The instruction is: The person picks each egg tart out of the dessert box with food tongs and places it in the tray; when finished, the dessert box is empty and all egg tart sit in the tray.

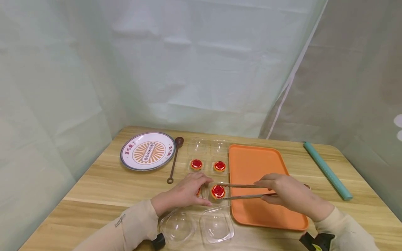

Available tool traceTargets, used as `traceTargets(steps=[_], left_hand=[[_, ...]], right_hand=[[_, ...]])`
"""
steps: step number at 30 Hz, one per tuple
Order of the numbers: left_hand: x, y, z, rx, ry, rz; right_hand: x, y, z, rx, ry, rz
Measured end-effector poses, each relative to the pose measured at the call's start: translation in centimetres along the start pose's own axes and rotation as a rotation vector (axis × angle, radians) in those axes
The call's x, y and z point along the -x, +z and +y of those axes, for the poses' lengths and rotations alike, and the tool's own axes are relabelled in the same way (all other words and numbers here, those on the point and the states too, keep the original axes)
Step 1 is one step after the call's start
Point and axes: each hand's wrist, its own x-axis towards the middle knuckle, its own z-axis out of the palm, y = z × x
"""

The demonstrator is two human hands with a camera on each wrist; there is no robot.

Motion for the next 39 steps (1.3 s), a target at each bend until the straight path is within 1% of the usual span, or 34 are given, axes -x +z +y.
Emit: traceTargets(steps=[4, 11, 20, 23, 27, 34, 39], left_hand=[[0.1, 0.0, 0.0, 0.002, -0.014, -0.002], [0.1, 0.0, -0.1, 0.002, -0.013, 0.0], [0.1, -0.2, 0.0, 0.005, -0.02, 0.0], [0.1, -0.2, 0.0, 0.013, -0.026, -0.005], [0.2, -0.1, 0.0, 0.016, -0.03, -0.005], [0.1, 0.0, -0.1, 0.01, -0.025, 0.0], [0.0, 0.1, -0.1, 0.008, -0.023, -0.003]], right_hand=[[0.3, -0.6, 0.2, 0.018, 0.017, 0.013], [0.8, -1.6, 0.6, 0.02, 0.038, 0.044], [2.1, -2.1, 1.0, 0.059, 0.071, 0.105], [2.6, -2.3, 1.1, 0.078, 0.097, 0.121], [3.4, -2.5, 1.2, 0.072, 0.132, 0.129], [4.8, -2.5, 2.0, 0.066, 0.16, 0.12], [6.0, -2.3, 2.4, 0.059, 0.224, 0.084]])
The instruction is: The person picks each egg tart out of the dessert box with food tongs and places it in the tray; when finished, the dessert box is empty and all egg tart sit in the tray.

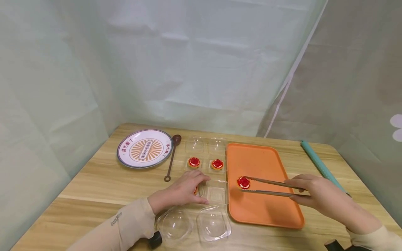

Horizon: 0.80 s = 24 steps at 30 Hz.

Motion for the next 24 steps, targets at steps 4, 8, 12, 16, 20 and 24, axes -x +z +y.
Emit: traceTargets(steps=[4, 8, 12, 16, 20, 24], left_hand=[[0.0, 0.0, 0.0, -0.004, -0.002, -0.001], [0.0, -0.1, 0.0, -0.009, -0.005, -0.003], [0.1, -0.1, 0.1, -0.014, -0.002, -0.004], [0.0, 0.0, 0.1, -0.02, -0.003, -0.003], [0.0, -0.1, 0.2, -0.026, -0.004, -0.002], [0.0, -0.1, 0.2, -0.037, 0.0, -0.005]], right_hand=[[0.7, 0.4, 0.6, 0.012, 0.002, 0.023], [1.5, 0.8, 1.2, 0.023, -0.021, 0.078], [2.3, 1.2, 1.8, 0.025, -0.014, 0.087], [3.1, 1.6, 2.4, 0.031, 0.015, 0.07], [3.8, 2.1, 2.9, 0.034, 0.031, 0.067], [4.2, 2.5, 3.3, 0.021, 0.022, 0.056]])
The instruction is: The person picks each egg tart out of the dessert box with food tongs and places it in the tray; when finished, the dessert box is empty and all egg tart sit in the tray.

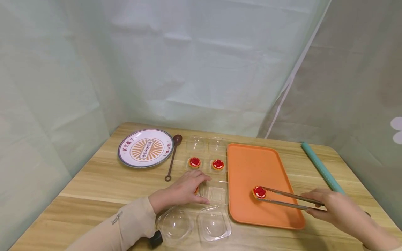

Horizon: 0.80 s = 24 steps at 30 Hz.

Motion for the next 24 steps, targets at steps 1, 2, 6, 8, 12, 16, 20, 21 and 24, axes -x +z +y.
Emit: traceTargets(steps=[1, 2, 6, 8, 12, 16, 20, 21, 24], left_hand=[[0.0, 0.0, 0.0, -0.002, 0.0, -0.001], [0.0, 0.0, 0.0, -0.005, 0.0, -0.003], [0.1, -0.2, 0.0, -0.002, 0.0, -0.009], [0.0, -0.2, 0.0, 0.003, 0.002, -0.013], [0.1, -0.3, 0.1, 0.014, -0.001, -0.026], [0.2, -0.6, 0.4, 0.022, -0.009, -0.033], [0.3, -1.0, 0.6, 0.036, -0.013, -0.031], [0.3, -1.2, 0.6, 0.043, -0.016, -0.034], [0.5, -1.7, 0.7, 0.054, -0.021, -0.036]], right_hand=[[0.1, 0.1, 0.1, -0.003, -0.004, -0.004], [0.1, 0.2, 0.1, -0.007, -0.007, -0.012], [0.3, 0.6, 0.2, -0.014, 0.002, -0.047], [0.4, 0.7, 0.2, -0.027, 0.012, -0.061], [0.6, 0.9, 0.3, -0.048, 0.014, -0.047], [0.7, 1.0, 0.3, -0.052, 0.019, -0.028], [0.9, 0.8, 0.1, -0.059, 0.073, -0.064], [0.9, 0.7, 0.1, -0.061, 0.088, -0.067], [1.0, 0.5, -0.2, -0.072, 0.131, -0.067]])
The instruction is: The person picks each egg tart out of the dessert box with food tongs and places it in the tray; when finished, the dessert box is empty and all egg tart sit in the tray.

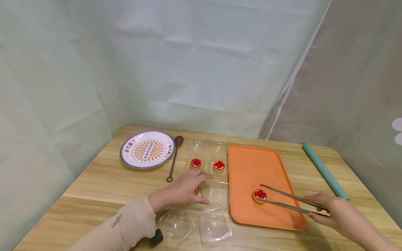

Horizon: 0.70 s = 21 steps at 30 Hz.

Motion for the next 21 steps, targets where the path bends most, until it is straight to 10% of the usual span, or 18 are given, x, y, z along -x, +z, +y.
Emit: traceTargets(steps=[21], left_hand=[[1.8, -2.5, -1.1, -0.054, -0.052, -0.019]], right_hand=[[-2.3, -1.0, -3.4, -0.064, -0.169, 0.188]])
